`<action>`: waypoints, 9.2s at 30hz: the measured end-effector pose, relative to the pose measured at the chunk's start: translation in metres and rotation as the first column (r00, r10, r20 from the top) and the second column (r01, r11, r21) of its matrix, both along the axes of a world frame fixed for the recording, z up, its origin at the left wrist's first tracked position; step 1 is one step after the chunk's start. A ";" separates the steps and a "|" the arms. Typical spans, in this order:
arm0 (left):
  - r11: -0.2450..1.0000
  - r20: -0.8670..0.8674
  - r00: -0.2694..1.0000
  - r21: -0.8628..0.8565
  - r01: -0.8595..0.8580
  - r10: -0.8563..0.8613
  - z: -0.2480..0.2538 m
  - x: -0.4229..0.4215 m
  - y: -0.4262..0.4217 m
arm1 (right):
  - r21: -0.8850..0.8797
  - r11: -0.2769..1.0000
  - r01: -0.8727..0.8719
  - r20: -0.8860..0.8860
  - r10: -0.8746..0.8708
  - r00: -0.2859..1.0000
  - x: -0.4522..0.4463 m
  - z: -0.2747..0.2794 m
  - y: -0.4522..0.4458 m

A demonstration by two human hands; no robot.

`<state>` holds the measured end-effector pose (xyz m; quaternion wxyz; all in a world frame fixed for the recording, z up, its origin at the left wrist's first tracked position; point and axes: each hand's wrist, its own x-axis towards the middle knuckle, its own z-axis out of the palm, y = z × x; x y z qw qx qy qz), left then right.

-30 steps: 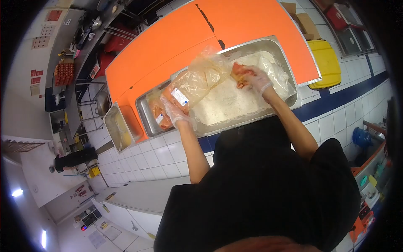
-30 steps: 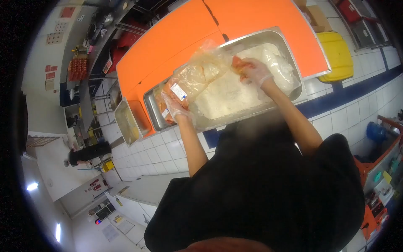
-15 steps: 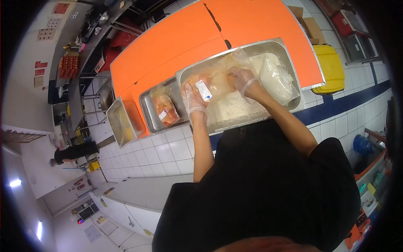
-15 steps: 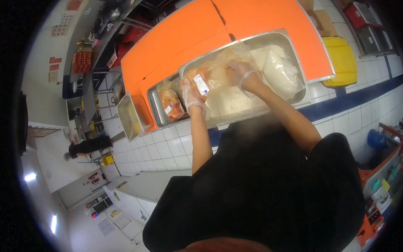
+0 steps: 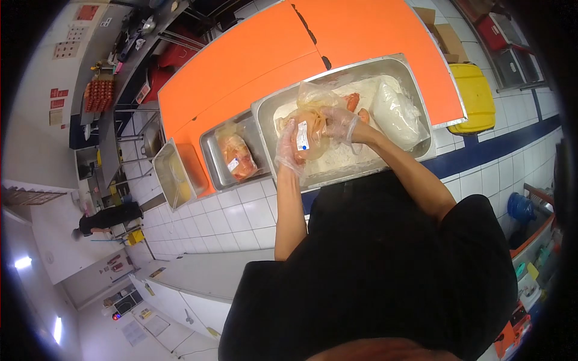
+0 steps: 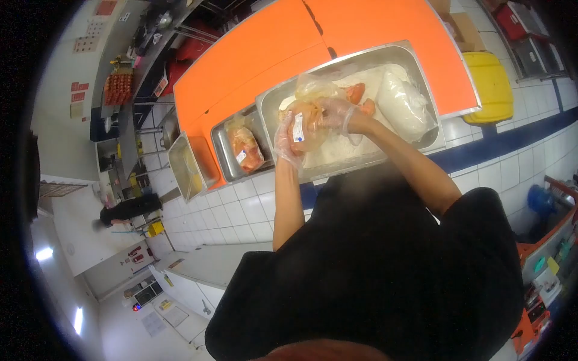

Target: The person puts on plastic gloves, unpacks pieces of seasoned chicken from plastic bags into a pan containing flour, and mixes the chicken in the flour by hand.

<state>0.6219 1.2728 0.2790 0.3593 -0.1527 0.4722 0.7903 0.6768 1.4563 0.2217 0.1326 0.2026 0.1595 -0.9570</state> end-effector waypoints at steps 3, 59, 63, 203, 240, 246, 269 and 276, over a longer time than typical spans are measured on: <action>0.993 -0.052 0.998 -0.112 0.029 -0.035 0.007 0.001 0.009 | 0.937 0.331 0.110 -0.237 0.373 0.897 0.014 0.022 0.003; 0.901 -0.112 0.951 -0.306 -0.308 0.288 0.005 -0.018 -0.042 | 0.607 0.766 0.214 -0.028 -0.249 0.968 0.050 0.012 0.029; 0.850 -0.135 0.926 -0.367 -0.377 0.353 0.014 -0.022 -0.049 | 0.920 0.392 0.010 0.041 -0.122 0.992 0.041 0.012 0.039; 0.731 -0.699 0.699 -0.554 -0.399 -0.148 0.098 -0.110 -0.163 | 0.818 0.047 0.573 -0.516 0.500 0.696 -0.047 0.128 -0.186; 0.745 -0.613 0.711 -0.640 -0.189 -0.345 0.106 -0.024 0.017 | 0.883 0.450 -0.133 -0.099 0.457 0.884 0.047 0.159 -0.065; 0.732 -0.577 0.751 -0.654 -0.190 -0.321 0.103 -0.033 0.009 | 0.983 -0.072 0.171 -0.116 0.477 0.871 0.038 0.138 -0.076; 0.865 -0.742 0.454 -0.475 0.165 -0.494 0.060 0.003 -0.023 | 0.985 -0.010 -0.173 0.144 0.603 0.785 0.006 0.192 -0.002; 0.876 -0.553 0.680 -0.324 0.358 -0.482 0.054 0.008 -0.019 | 0.934 -0.210 -0.289 0.354 0.653 0.670 -0.002 0.158 0.024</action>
